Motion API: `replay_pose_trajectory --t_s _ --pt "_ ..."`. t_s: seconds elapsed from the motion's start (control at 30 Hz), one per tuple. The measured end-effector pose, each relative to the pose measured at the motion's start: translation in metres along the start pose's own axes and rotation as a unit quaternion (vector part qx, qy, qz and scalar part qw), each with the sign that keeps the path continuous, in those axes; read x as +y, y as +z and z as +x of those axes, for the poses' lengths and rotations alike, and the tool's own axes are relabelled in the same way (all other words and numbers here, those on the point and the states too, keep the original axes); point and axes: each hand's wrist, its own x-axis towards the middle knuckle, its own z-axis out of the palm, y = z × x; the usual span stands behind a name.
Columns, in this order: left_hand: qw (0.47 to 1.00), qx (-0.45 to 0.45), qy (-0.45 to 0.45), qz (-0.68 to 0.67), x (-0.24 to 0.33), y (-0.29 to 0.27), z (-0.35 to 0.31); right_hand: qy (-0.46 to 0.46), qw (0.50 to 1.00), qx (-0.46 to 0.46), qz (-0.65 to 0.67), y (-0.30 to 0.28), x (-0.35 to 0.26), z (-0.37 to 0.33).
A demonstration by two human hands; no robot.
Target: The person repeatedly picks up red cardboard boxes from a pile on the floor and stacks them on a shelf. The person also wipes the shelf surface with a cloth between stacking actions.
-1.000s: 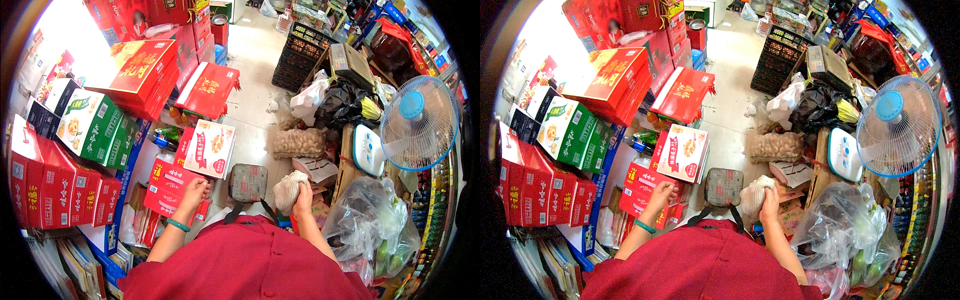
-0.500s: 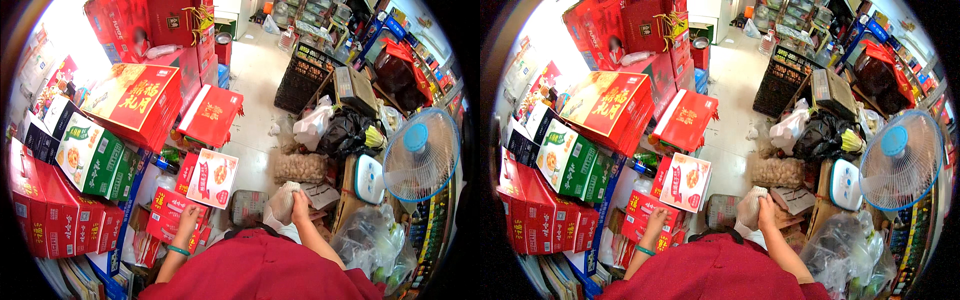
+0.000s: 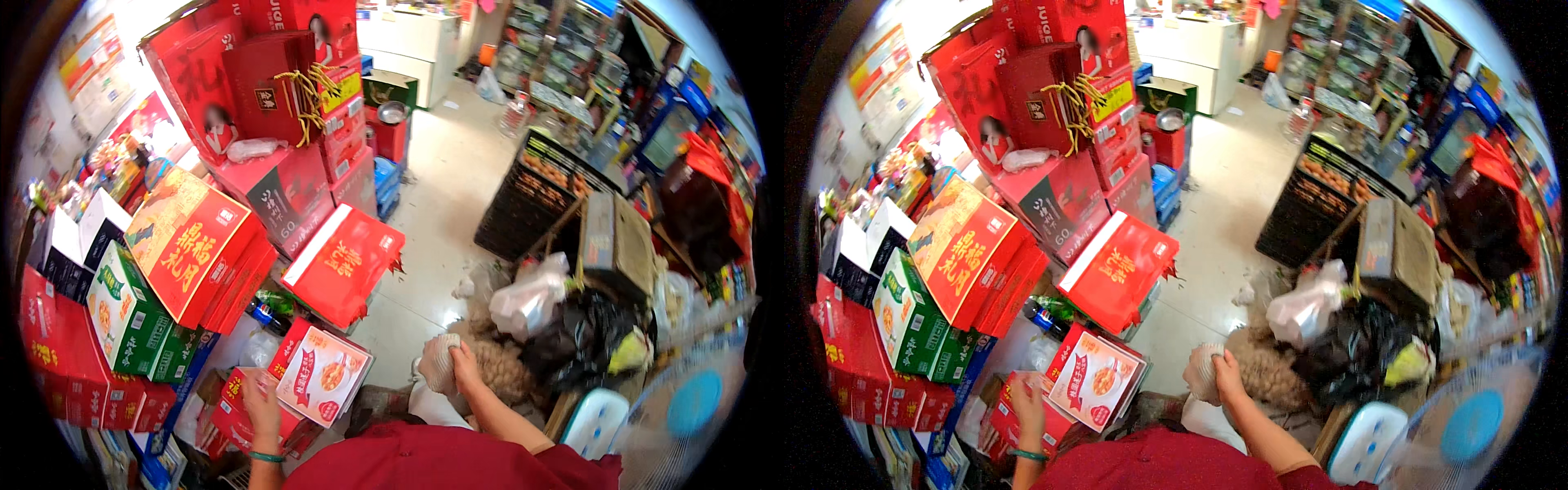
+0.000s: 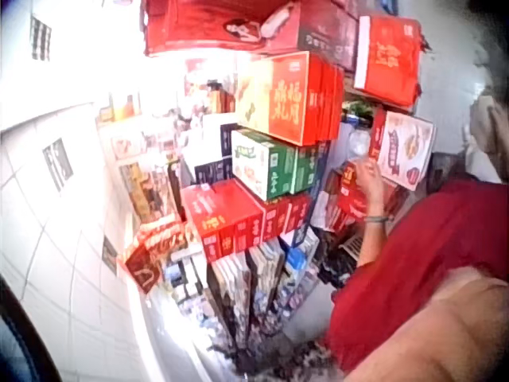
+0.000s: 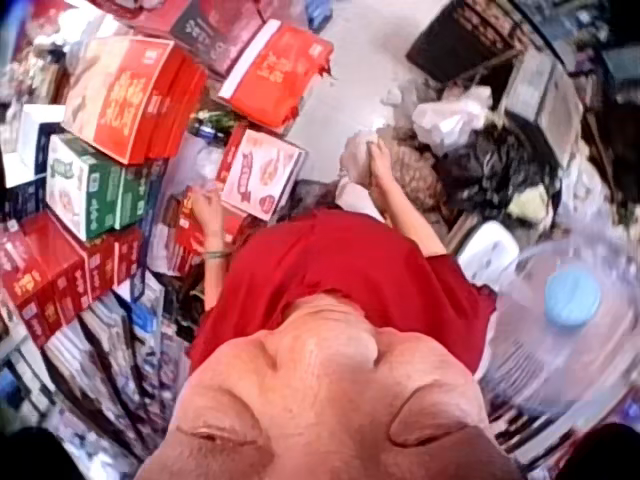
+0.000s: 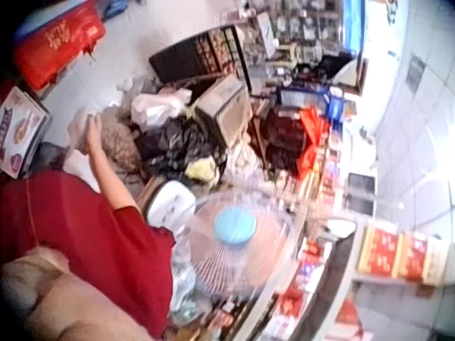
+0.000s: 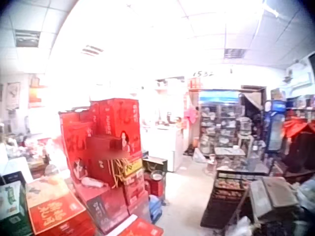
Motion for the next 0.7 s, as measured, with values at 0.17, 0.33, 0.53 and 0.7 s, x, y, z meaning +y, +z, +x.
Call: replay_pose_trajectory --t_s 0.17,0.33,0.53,0.7 --pt "0.944 0.179 0.125 0.247 0.132 -0.035 0.106 0.010 1.000 -0.005 0.006 -0.044 -0.061 0.082" --pt "0.911 0.210 0.030 0.354 0.125 -0.052 0.189 -0.031 0.999 0.004 0.024 -0.069 -0.098 0.147" --pt "0.920 0.128 -0.059 0.366 0.124 -0.041 0.208 -0.034 0.996 0.061 0.058 -0.096 -0.110 0.166" --pt "0.909 0.109 -0.087 0.392 0.142 -0.039 0.217 -0.022 0.998 0.059 0.020 -0.120 -0.090 0.169"
